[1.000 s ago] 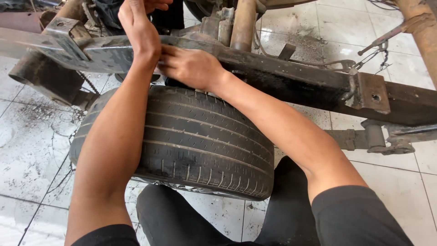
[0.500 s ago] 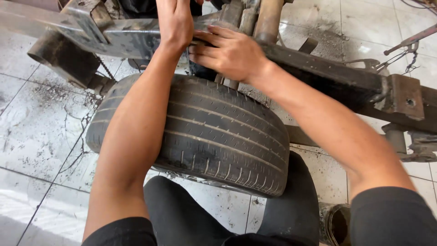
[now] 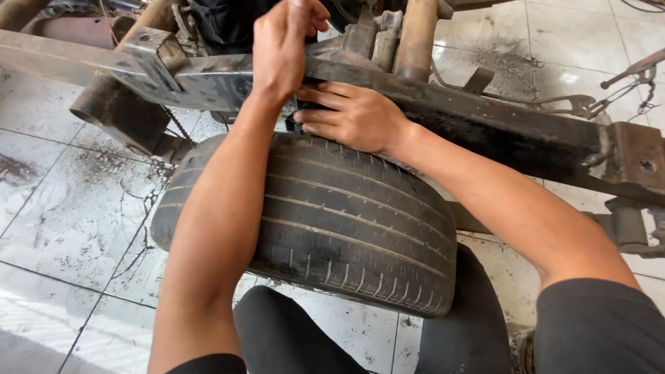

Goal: Applying black paint or coating to a vehicle chassis frame with a brush and wiping it with a cloth.

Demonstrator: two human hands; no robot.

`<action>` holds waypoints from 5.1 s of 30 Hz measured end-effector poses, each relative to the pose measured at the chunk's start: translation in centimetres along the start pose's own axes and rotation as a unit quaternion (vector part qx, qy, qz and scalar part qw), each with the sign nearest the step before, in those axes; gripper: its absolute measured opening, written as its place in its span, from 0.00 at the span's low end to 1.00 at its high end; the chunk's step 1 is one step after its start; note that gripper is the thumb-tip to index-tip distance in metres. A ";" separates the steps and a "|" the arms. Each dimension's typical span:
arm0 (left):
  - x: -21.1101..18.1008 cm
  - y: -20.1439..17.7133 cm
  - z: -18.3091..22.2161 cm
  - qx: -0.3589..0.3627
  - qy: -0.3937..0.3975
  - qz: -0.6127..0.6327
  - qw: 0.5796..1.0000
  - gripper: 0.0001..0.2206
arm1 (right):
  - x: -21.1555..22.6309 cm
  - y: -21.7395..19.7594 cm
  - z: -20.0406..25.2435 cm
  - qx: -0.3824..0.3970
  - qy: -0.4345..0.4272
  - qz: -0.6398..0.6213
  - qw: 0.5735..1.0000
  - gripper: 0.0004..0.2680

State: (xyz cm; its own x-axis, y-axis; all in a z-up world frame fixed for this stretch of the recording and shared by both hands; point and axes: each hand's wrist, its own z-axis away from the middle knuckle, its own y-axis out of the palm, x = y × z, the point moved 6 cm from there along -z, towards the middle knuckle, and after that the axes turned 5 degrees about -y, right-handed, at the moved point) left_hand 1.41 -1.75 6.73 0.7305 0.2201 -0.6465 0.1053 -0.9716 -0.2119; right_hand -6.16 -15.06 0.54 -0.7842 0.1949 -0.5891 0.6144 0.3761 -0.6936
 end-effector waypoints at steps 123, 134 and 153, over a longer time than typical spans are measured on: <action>-1.2 3.5 2.0 0.176 -0.056 -0.162 0.969 0.24 | 10.7 -15.9 38.6 -0.161 0.552 0.277 0.770 0.09; -4.8 8.3 3.7 0.259 0.095 -0.379 0.883 0.13 | 6.3 -27.3 41.4 -0.068 0.634 0.241 0.732 0.15; 3.4 7.4 4.5 0.292 -0.002 -0.205 0.934 0.13 | 12.1 -27.0 44.2 -0.071 0.623 0.272 0.730 0.13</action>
State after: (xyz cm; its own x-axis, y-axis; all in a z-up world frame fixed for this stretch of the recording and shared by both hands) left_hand 1.68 -7.76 -0.33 0.7068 0.5645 -0.4263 -0.0117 -0.5933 -0.8049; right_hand -28.37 -62.90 -6.19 0.0475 0.9897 0.1347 0.9186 0.0097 -0.3950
